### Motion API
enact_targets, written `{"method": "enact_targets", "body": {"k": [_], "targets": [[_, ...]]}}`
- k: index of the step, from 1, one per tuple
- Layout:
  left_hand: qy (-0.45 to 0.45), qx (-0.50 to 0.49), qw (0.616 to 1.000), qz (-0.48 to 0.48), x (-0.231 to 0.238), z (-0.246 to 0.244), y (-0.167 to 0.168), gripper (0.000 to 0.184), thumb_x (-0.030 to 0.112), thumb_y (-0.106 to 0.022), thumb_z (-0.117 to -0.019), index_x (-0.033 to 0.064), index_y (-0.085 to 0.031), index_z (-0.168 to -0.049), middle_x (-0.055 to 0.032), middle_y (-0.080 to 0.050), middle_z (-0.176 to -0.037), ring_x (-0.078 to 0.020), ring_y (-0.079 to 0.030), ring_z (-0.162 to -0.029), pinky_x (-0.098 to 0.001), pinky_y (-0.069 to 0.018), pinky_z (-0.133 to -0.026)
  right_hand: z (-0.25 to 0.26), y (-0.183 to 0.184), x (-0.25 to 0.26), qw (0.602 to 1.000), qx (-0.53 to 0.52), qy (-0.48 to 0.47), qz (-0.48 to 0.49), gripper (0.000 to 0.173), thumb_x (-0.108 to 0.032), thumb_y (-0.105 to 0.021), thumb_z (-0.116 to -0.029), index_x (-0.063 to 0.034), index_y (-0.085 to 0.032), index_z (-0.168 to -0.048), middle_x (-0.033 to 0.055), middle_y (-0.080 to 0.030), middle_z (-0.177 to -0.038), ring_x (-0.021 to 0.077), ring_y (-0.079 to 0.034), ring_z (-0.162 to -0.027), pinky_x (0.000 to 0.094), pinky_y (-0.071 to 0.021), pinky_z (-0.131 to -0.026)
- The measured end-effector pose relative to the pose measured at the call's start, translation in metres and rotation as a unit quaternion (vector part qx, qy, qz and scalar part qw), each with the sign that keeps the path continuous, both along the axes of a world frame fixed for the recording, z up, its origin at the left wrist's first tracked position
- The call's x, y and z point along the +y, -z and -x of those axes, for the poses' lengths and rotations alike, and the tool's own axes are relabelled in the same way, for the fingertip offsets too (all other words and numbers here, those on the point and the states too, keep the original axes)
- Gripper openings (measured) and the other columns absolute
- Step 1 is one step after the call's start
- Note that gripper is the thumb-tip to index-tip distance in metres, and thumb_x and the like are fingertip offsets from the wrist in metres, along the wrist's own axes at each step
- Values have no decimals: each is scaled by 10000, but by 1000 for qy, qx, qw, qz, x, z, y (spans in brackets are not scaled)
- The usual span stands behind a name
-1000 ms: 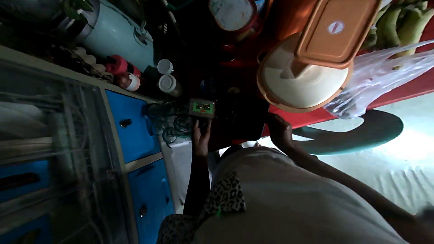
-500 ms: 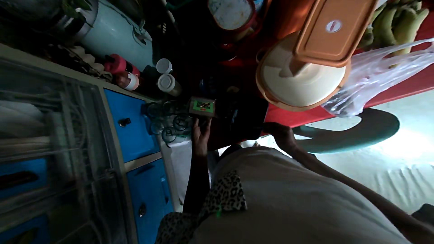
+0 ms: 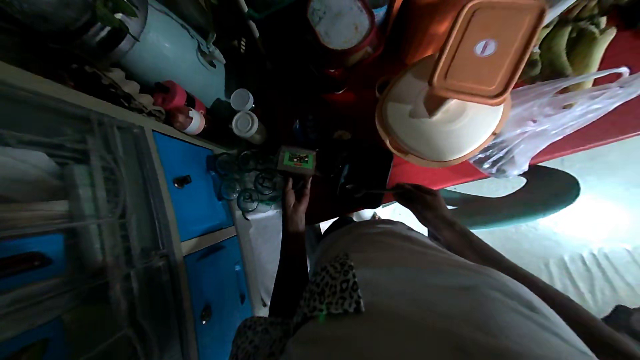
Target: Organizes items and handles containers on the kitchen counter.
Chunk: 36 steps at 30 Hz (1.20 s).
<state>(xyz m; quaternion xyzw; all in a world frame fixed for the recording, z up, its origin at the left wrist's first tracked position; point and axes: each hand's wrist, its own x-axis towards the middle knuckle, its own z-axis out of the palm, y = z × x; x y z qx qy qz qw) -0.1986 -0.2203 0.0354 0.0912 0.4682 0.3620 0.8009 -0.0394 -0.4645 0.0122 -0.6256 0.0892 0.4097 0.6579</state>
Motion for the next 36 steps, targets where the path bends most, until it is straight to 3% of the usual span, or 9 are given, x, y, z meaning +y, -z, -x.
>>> {"method": "enact_targets", "body": {"k": [11, 15, 17, 20, 22, 25, 30, 32, 36], "targets": [[0, -23, 1000, -1, 2, 1, 6, 256, 234, -429, -1091, 76, -536, -1261, -104, -668, -1122, -220, -699, -978, -353, -600, -877, 10, -62, 24, 996, -48, 45, -55, 200, -28, -467, -1068, 59, -642, -1108, 46, -735, -925, 102, -726, -821, 257, -617, -815], [11, 5, 1000, 2, 3, 3, 2, 252, 257, -426, -1091, 97, -541, -1249, -83, -670, -1118, -195, -703, -971, -314, -606, -842, 15, -65, 47, 981, -192, -12, -35, 213, -36, -508, -1049, 74, -646, -1169, 72, -717, -1024, 88, -706, -882, 270, -604, -848], [10, 7, 1000, 3, 3, 4, 0, 265, 261, -425, -1092, 103, -532, -1275, -86, -662, -1152, -197, -692, -1015, -319, -598, -860, 18, -56, 55, 937, -337, -85, -35, 234, -12, -515, -1021, 106, -642, -1180, 125, -707, -1098, 87, -695, -951, 278, -585, -892], [18, 17, 1000, 0, 2, 7, -1, 261, 269, -397, -1097, 95, -523, -1246, -79, -654, -1104, -181, -685, -974, -313, -594, -845, 16, -36, 62, 800, -568, -191, -33, 237, -31, -603, -950, 91, -710, -1124, 214, -717, -1143, 261, -709, -1056, 390, -573, -950], [39, 22, 999, -12, -1, 10, -4, 291, 293, -359, -1110, 97, -508, -1265, -62, -653, -1098, -153, -678, -970, -296, -584, -859, 14, -27, 67, 725, -655, -208, -50, 243, -106, -658, -920, 60, -740, -1078, 213, -728, -1109, 299, -714, -1019, 381, -579, -919], [35, 33, 999, -2, -1, 11, -5, 302, 300, -370, -1108, 90, -514, -1270, -71, -658, -1097, -165, -688, -947, -299, -591, -835, 15, -29, 71, 706, -673, -208, -67, 218, -91, -657, -924, 55, -746, -1059, 203, -727, -1097, 281, -710, -1012, 348, -572, -921], [19, 11, 1000, 5, -2, 9, -1, 287, 290, -366, -1108, 99, -524, -1254, -74, -661, -1082, -185, -689, -960, -332, -595, -857, -1, -40, 93, 676, -676, -284, -72, 241, -28, -676, -858, 59, -741, -1074, 220, -728, -1067, 358, -707, -990, 435, -578, -905], [24, 16, 1000, 2, -2, 6, 0, 290, 285, -370, -1107, 95, -523, -1263, -80, -661, -1084, -186, -690, -951, -331, -597, -850, -15, -45, 113, 664, -658, -348, -73, 250, 54, -621, -914, 61, -716, -1146, 241, -709, -1145, 394, -687, -1073, 469, -555, -964], [36, 4, 999, 7, 0, 8, -2, 295, 273, -361, -1103, 74, -530, -1241, -93, -670, -1081, -183, -699, -929, -311, -603, -828, -24, -79, 135, 710, -572, -410, 17, 445, -3, -608, -981, 63, -521, -1413, 283, -539, -1435, 441, -561, -1303, 525, -467, -1094]]}}
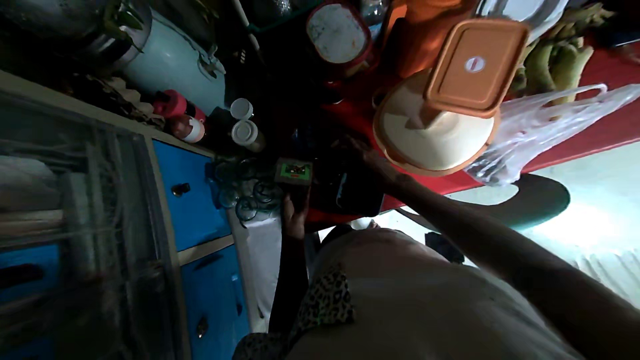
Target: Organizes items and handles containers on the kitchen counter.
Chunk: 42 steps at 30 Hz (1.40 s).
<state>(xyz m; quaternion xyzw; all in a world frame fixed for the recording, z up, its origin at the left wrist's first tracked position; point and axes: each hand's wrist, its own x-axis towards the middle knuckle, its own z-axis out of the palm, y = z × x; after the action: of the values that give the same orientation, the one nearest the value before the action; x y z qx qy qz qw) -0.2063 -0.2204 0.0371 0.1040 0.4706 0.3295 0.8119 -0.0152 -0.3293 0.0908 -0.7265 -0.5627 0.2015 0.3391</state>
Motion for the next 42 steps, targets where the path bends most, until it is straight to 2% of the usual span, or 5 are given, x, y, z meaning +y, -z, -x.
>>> {"method": "enact_targets", "body": {"k": [4, 9, 21, 33, 42], "targets": [[-10, 6, 1000, 6, -2, 4, -4, 288, 280, -354, -1105, 81, -531, -1215, -78, -663, -1043, -163, -691, -906, -294, -597, -811, 14, -6, -59, 977, -5, 59, 205, 216, -74, -599, -1006, 44, -679, -1169, 282, -679, -1077, 467, -671, -993, 637, -527, -852], [-48, -46, 998, 24, 1, 0, -4, 302, 255, -359, -1107, 66, -504, -1291, -124, -661, -1136, -227, -702, -997, -339, -600, -874, 18, 55, -112, 877, 231, 180, 382, 500, -369, -458, -1100, 49, -572, -1347, 268, -671, -1190, 380, -696, -1028, 541, -529, -952], [-52, -4, 998, 27, 0, 0, -10, 295, 243, -381, -1097, 66, -482, -1310, -134, -634, -1186, -242, -686, -1039, -341, -595, -879, 24, 70, -140, 832, 430, 259, 238, 526, -24, -608, -990, 55, -333, -1431, 195, -617, -1158, 177, -658, -744, 342, -568, -643], [-1, 26, 999, -37, 3, 17, -7, 304, 305, -342, -1106, 90, -538, -1195, -57, -673, -997, -145, -686, -867, -295, -593, -769, 16, 48, -121, 871, 481, 59, 82, 909, -20, -800, -768, -2, -284, -1516, 123, -589, -1338, 136, -651, -1155, 298, -573, -953], [-86, -35, 996, -2, 11, 16, -17, 289, 281, -340, -1108, 69, -522, -1182, -80, -664, -995, -158, -699, -852, -280, -607, -762, -4, -1, -53, 962, 247, 113, -7, 610, 10, -774, -847, 61, -513, -1397, 225, -593, -1298, 223, -658, -1116, 351, -592, -909]]}}
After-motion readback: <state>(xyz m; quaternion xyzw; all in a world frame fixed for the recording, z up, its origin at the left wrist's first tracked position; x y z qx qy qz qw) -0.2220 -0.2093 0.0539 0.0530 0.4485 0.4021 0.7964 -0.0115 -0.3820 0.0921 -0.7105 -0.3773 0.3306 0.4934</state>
